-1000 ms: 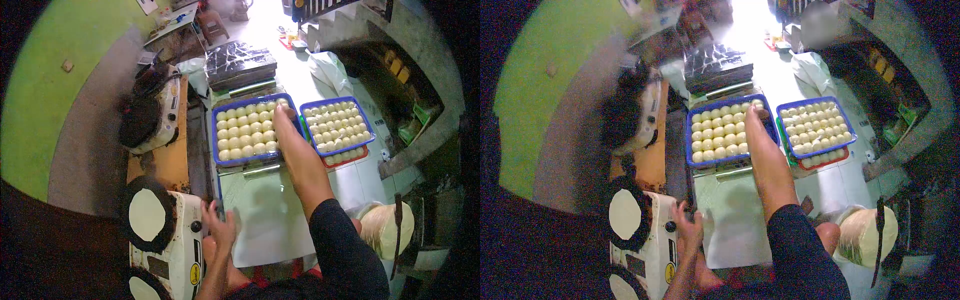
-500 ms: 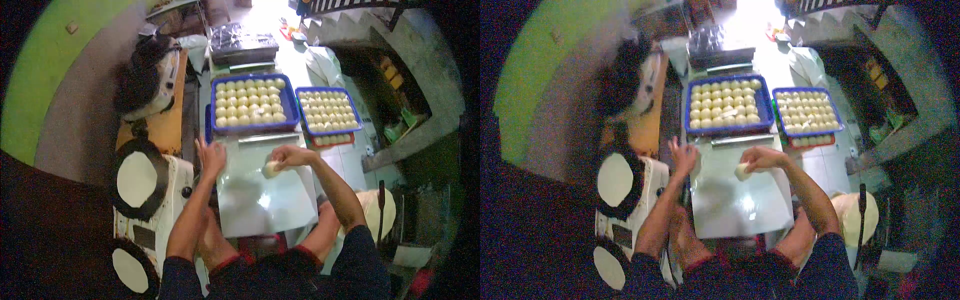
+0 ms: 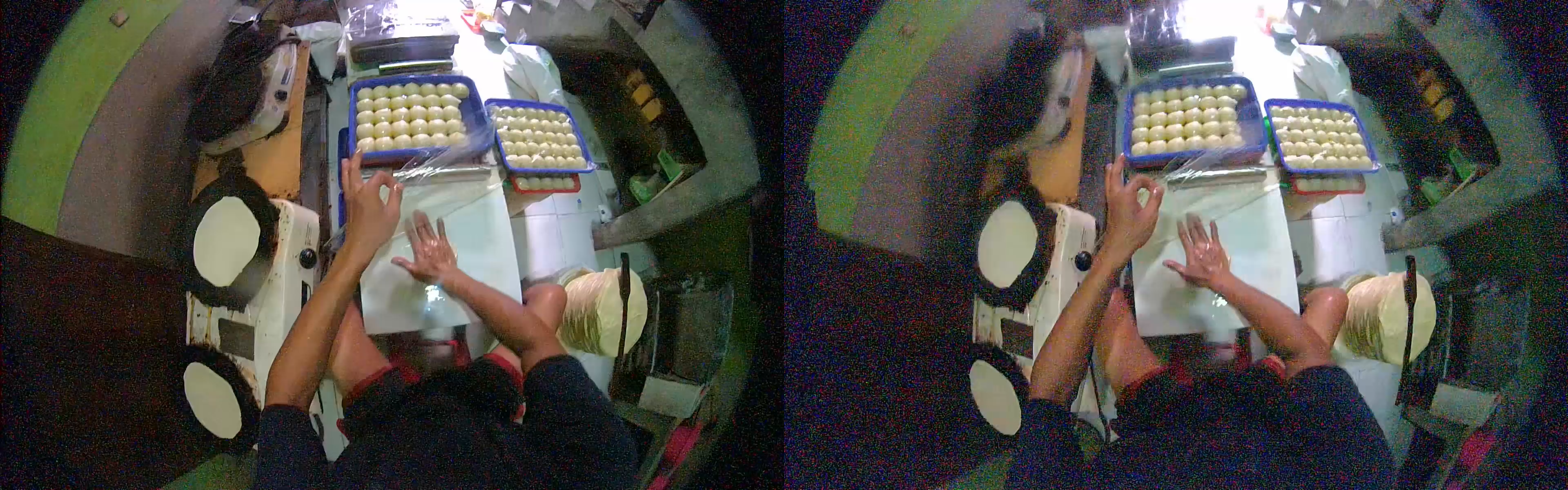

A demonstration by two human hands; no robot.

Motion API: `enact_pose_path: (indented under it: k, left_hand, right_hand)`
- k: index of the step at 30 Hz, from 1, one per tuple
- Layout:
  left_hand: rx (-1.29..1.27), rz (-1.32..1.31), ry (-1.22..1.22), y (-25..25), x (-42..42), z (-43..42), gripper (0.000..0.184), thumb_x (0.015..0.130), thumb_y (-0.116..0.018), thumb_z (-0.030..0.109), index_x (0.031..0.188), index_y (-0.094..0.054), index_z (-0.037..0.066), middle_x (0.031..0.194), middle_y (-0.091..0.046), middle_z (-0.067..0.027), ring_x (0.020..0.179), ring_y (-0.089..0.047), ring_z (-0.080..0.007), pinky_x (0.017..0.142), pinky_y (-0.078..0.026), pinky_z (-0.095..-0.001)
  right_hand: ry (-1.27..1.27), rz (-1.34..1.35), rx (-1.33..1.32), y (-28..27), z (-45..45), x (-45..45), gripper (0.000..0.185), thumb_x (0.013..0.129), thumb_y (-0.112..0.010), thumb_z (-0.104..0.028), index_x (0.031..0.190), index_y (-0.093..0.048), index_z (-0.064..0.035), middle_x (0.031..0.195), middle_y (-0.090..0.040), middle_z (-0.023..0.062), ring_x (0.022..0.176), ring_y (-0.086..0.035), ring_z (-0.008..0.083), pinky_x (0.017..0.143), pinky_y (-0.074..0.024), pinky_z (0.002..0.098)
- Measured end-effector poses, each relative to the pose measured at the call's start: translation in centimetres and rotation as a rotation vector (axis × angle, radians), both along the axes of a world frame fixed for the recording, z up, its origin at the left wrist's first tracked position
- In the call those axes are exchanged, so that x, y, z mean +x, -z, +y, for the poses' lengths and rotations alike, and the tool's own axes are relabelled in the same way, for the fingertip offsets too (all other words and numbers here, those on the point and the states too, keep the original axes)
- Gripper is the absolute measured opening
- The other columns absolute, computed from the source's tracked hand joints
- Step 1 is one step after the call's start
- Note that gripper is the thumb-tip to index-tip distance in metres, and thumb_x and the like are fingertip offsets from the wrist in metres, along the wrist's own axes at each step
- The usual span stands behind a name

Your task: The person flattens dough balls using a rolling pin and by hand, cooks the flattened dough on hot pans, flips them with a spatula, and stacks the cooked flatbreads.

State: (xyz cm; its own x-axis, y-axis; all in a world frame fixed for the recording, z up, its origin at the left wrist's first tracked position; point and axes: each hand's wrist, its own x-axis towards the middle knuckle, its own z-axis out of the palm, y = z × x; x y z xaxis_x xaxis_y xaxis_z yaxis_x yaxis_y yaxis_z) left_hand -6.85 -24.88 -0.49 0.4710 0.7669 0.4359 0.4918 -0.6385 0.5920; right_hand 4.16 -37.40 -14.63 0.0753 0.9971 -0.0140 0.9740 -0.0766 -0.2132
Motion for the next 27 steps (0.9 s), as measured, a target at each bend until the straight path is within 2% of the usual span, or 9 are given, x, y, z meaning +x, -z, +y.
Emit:
enact_pose_path:
  k: [11,13,14,16,19,20,23,25,27]
  left_hand:
    - [-0.059,0.000,0.159,1.9,-3.2,-6.8,0.013,0.084,-0.072,0.012,0.091,-0.065,0.004,0.148,-0.039,-0.0313,0.140,-0.035,-0.0478,0.117,-0.027,-0.0511]
    - [-0.110,-0.024,0.202,3.5,-4.0,-8.5,0.013,0.084,-0.073,0.011,0.092,-0.065,0.005,0.147,-0.042,-0.0288,0.138,-0.039,-0.0466,0.115,-0.030,-0.0501]
    - [-0.014,0.018,0.188,3.0,-4.2,-10.1,0.013,0.083,-0.071,0.005,0.093,-0.063,0.001,0.137,-0.049,-0.0321,0.126,-0.051,-0.0484,0.107,-0.043,-0.0487]
    - [-0.101,0.090,0.270,4.8,-5.5,-12.4,0.015,0.081,-0.071,0.002,0.093,-0.062,0.002,0.133,-0.052,-0.0290,0.124,-0.053,-0.0464,0.103,-0.046,-0.0473]
    - [-0.199,0.037,0.348,12.6,-6.9,-15.5,0.015,0.081,-0.070,0.004,0.094,-0.063,0.007,0.117,-0.061,-0.0190,0.105,-0.061,-0.0409,0.086,-0.052,-0.0474]
    - [-0.234,0.077,0.378,15.0,-7.2,-16.4,0.016,0.081,-0.069,0.005,0.096,-0.063,0.009,0.110,-0.063,-0.0155,0.099,-0.063,-0.0386,0.080,-0.053,-0.0475]
    - [-0.195,0.368,0.395,17.1,-6.8,-18.8,0.022,0.078,-0.068,0.007,0.099,-0.061,0.010,0.097,-0.062,-0.0109,0.092,-0.062,-0.0360,0.074,-0.050,-0.0482]
    - [-0.141,0.356,0.375,17.4,-6.8,-19.6,0.027,0.074,-0.068,0.006,0.099,-0.059,0.009,0.091,-0.061,-0.0113,0.091,-0.061,-0.0364,0.073,-0.049,-0.0490]
    - [-0.154,0.350,0.369,17.6,-6.7,-19.7,0.029,0.071,-0.068,0.005,0.099,-0.058,0.008,0.089,-0.061,-0.0123,0.090,-0.061,-0.0370,0.074,-0.048,-0.0496]
  right_hand:
    - [-0.239,0.344,-0.109,2.3,-5.9,3.5,0.079,0.098,-0.052,-0.050,0.152,-0.029,0.0034,0.163,-0.019,0.0207,0.152,-0.016,0.0327,0.124,-0.0147,0.0435]
    - [-0.153,0.582,-0.139,0.8,-5.9,7.7,0.056,0.100,-0.050,-0.040,0.137,-0.053,0.0013,0.143,-0.050,0.0226,0.135,-0.046,0.0308,0.114,-0.0349,0.0404]
    - [-0.010,0.735,-0.173,-0.5,-6.6,10.1,0.048,0.100,-0.050,-0.035,0.128,-0.062,0.0018,0.132,-0.062,0.0225,0.125,-0.058,0.0291,0.108,-0.0429,0.0399]
    - [0.227,0.717,-0.036,-0.5,-6.9,18.5,0.032,0.096,-0.056,-0.023,0.115,-0.071,-0.0021,0.107,-0.073,0.0170,0.100,-0.069,0.0229,0.090,-0.0527,0.0369]
    - [0.381,0.536,0.293,-1.2,-4.0,24.9,0.024,0.092,-0.061,-0.013,0.111,-0.072,-0.0039,0.098,-0.072,0.0174,0.095,-0.070,0.0267,0.085,-0.0527,0.0414]
    - [0.230,0.438,0.256,-1.9,-1.8,25.1,0.029,0.090,-0.061,-0.014,0.118,-0.069,-0.0061,0.107,-0.070,0.0166,0.103,-0.067,0.0295,0.087,-0.0529,0.0405]
    - [0.018,0.322,0.164,-1.1,5.9,19.6,0.053,0.087,-0.063,-0.013,0.139,-0.055,-0.0174,0.134,-0.058,0.0182,0.126,-0.054,0.0343,0.104,-0.0450,0.0445]
    - [0.024,-0.183,0.139,1.0,8.7,14.6,0.070,0.086,-0.073,-0.026,0.149,-0.042,-0.0266,0.141,-0.050,0.0213,0.131,-0.048,0.0385,0.112,-0.0343,0.0536]
    - [0.080,-0.062,0.196,3.2,9.9,12.5,0.071,0.085,-0.074,-0.030,0.148,-0.042,-0.0294,0.132,-0.055,0.0220,0.130,-0.048,0.0389,0.112,-0.0297,0.0573]
